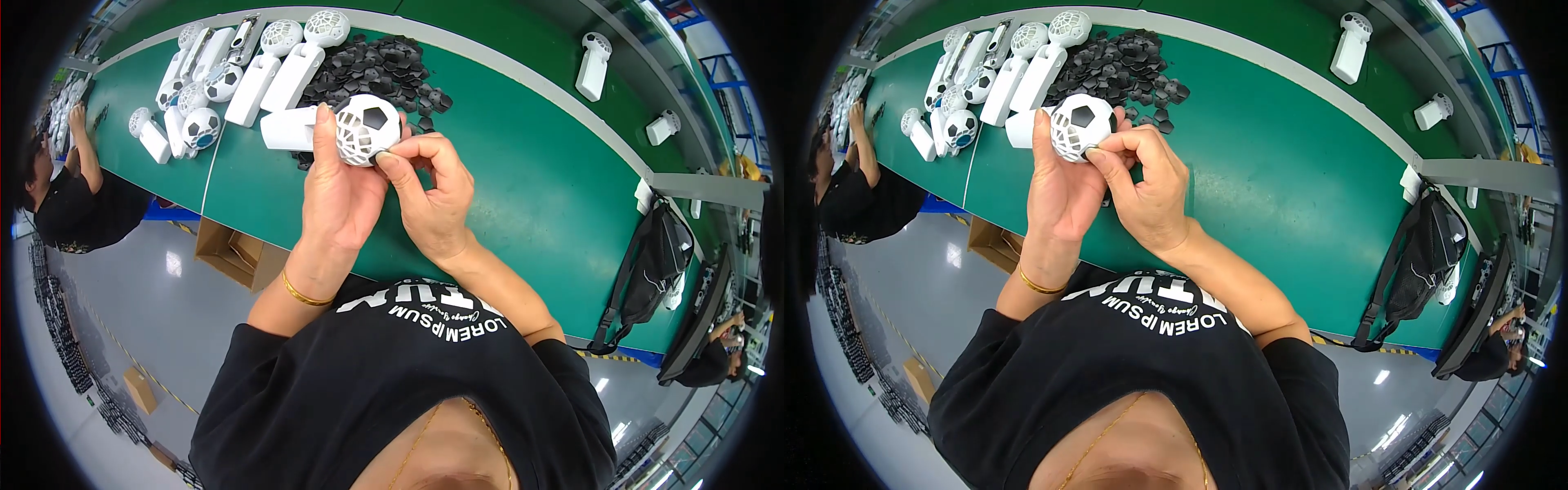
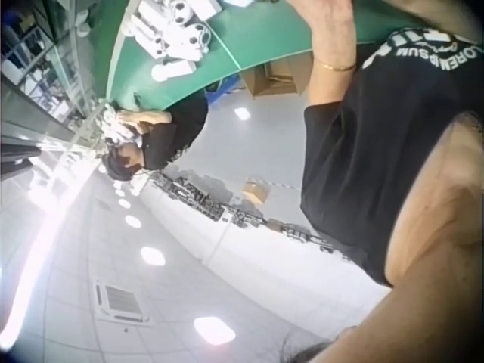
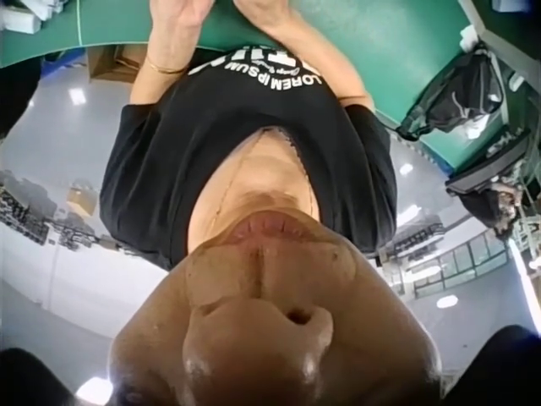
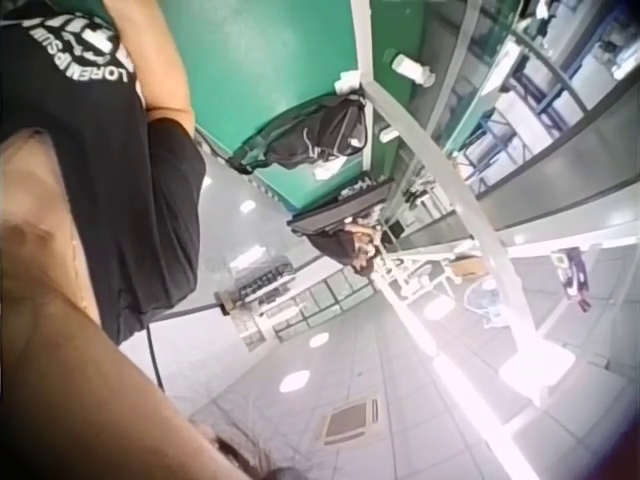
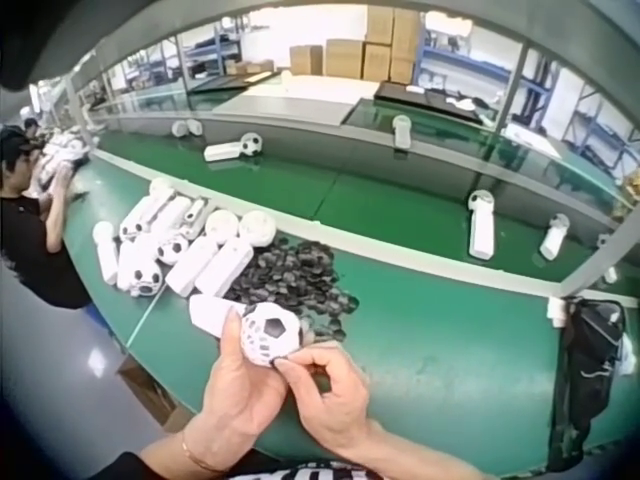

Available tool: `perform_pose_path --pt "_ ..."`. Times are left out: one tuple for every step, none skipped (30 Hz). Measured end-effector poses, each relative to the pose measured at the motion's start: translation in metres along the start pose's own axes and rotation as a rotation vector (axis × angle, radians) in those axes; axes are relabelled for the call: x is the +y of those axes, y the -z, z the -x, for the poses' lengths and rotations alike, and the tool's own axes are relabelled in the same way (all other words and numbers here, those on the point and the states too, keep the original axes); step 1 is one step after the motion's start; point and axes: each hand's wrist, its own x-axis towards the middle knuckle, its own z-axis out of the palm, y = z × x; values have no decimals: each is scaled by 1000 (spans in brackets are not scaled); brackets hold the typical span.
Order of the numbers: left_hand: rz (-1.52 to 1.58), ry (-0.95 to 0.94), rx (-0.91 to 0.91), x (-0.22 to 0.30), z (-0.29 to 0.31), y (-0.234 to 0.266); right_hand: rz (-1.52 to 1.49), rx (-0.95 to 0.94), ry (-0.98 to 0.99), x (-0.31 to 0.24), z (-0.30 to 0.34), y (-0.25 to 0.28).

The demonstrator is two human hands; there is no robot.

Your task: Assembling components for security cameras by attaching small plastic caps to the device housing.

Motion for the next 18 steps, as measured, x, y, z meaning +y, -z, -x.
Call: perform_pose_path --pt "1 3 -9 0 0 0 4 23 16 2 0 -2" --pt "2 7 -18 0 1 0 7 46 32 3 0 -3" --pt "2 8 -18 0 1 0 8 47 31 2 0 -3" --pt "8 -2 -8 0 1 0 31 42 8 1 1 -3" --pt "13 -12 1 -1 0 1 54 37 -15 0 0 -3" --pt "12 -8 0 0 1 2 55 41 -16 1 -1 -4" --pt "41 -24 -7 1 2 4 135 54 95 3 -5 -4" --pt "70 -37 -16 2 2 6 218 70 207 4 -9 -2" --pt "62 -34 -39 4 4 8 252 12 266 4 -12 0" --pt "35 -19 -32 7 7 5 200 -102 230 5 -14 3" --pt "8 -5 -26 10 10 2 147 -216 193 6 -17 5" --pt "-11 5 -42 12 11 9 96 -310 130 6 -19 9" --pt "-23 13 -50 15 16 8 123 -322 238 4 -23 10" --pt "-34 21 -58 17 20 7 150 -335 346 3 -27 10" --pt "-32 23 -39 19 21 7 139 -321 419 7 -31 8" --pt "-35 30 -43 20 22 7 144 -313 417 8 -31 6" --pt "-37 23 -31 21 22 7 140 -280 456 8 -31 4" --pt "-38 8 -14 23 22 8 129 -252 496 9 -31 0"
